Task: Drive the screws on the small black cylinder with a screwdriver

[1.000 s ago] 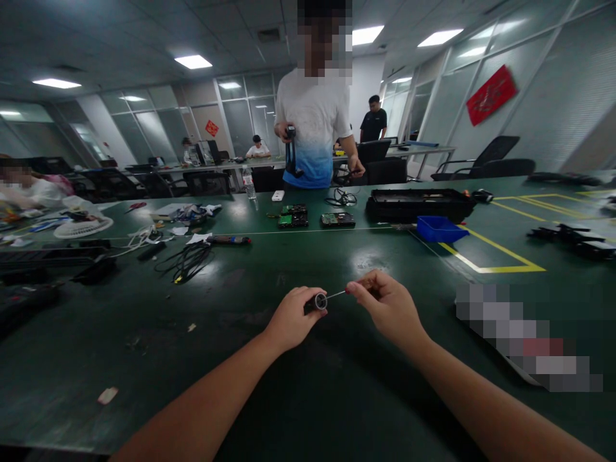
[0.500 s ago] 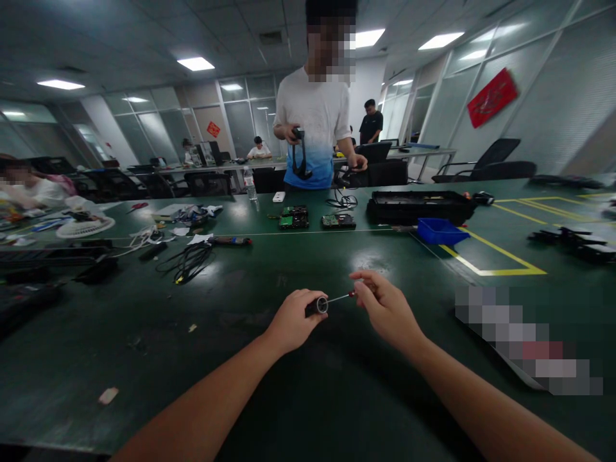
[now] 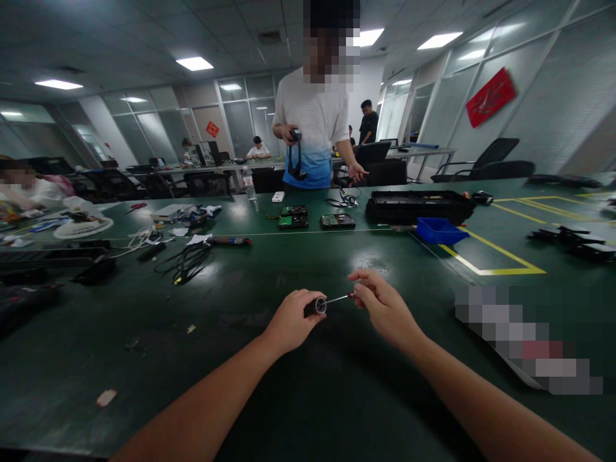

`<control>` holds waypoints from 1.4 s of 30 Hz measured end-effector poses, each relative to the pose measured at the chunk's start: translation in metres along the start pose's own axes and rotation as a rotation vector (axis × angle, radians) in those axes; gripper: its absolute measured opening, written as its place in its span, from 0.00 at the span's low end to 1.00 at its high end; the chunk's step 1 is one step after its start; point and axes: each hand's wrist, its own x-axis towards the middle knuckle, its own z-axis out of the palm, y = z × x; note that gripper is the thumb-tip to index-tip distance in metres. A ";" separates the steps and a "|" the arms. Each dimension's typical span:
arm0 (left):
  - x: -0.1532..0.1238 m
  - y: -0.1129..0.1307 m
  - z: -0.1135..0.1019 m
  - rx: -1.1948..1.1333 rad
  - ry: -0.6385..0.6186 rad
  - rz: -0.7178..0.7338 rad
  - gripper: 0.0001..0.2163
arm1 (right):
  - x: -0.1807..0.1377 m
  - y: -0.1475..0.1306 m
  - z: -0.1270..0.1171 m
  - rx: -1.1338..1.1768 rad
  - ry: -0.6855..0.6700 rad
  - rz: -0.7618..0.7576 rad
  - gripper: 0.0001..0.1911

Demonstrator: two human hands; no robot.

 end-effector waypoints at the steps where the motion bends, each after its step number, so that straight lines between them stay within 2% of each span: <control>1: 0.000 0.000 0.000 -0.001 -0.001 -0.001 0.14 | 0.000 0.000 0.000 0.001 -0.014 0.019 0.14; 6: 0.000 0.000 0.000 0.011 -0.005 -0.006 0.14 | 0.001 0.002 0.000 0.056 -0.001 0.077 0.16; 10: 0.001 -0.002 0.000 0.014 -0.002 -0.011 0.14 | 0.002 0.005 0.004 0.240 0.036 0.047 0.11; 13: 0.001 -0.003 0.000 0.012 0.009 -0.007 0.15 | 0.003 0.006 0.008 0.395 0.041 0.061 0.14; 18: -0.001 0.001 -0.002 0.029 -0.017 0.056 0.16 | 0.008 0.012 0.011 0.712 0.152 0.303 0.17; 20: -0.001 0.002 -0.002 0.039 -0.028 0.067 0.15 | 0.010 0.014 0.011 0.806 0.143 0.423 0.15; 22: -0.001 0.003 -0.003 0.042 -0.034 0.062 0.15 | 0.011 0.015 0.011 0.849 0.141 0.478 0.14; 27: -0.001 0.003 -0.003 0.038 -0.016 0.029 0.17 | 0.009 0.014 0.012 0.716 0.209 0.315 0.14; 31: -0.001 0.004 -0.003 0.027 -0.011 0.021 0.19 | 0.006 0.015 0.013 0.538 0.188 0.196 0.17; 36: -0.001 0.005 -0.003 0.007 0.016 -0.005 0.20 | 0.004 0.015 0.013 0.433 0.169 0.119 0.17; 42: 0.000 0.004 -0.002 0.019 0.024 -0.002 0.15 | 0.003 0.012 0.012 0.362 0.162 0.054 0.16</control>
